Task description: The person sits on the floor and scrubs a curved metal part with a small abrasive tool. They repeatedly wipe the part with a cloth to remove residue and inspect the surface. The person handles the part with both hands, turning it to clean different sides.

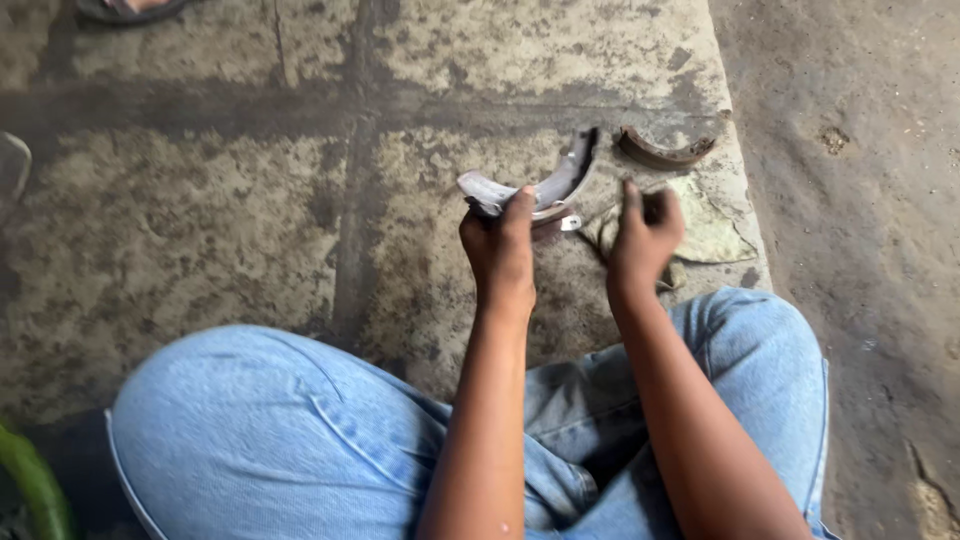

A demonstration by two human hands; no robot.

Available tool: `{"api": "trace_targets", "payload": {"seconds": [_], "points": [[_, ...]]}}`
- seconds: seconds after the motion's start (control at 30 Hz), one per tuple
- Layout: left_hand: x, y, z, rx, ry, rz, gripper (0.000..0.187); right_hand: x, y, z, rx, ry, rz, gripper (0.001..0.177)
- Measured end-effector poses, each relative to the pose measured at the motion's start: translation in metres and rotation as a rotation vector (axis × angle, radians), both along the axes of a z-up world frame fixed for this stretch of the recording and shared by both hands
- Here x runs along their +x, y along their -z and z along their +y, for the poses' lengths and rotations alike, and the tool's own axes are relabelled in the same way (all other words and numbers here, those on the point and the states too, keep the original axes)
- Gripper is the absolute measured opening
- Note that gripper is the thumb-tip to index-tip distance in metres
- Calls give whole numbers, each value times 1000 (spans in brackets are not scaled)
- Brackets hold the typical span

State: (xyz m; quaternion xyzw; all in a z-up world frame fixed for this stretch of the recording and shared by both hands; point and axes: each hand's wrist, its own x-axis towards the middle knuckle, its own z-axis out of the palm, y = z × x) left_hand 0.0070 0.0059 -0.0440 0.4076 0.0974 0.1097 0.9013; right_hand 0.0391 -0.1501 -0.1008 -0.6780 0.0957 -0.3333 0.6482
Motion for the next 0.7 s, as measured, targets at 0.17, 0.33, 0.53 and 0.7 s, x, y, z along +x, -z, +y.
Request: {"api": "trace_targets", "payload": {"seconds": [0.17,0.33,0.53,0.7], "points": [[5,-13,8,136,90,-98,29,-6,-9,-11,314,3,-70,28],[-6,-39,23,-107,134,-139,29,-6,-13,-6,383,60,19,32],[6,-44,44,480,36,218,22,-2,-8,-9,393,73,63,31],[5,-31,65,1465,107,661,18,-2,-1,-17,450,74,53,30]]}}
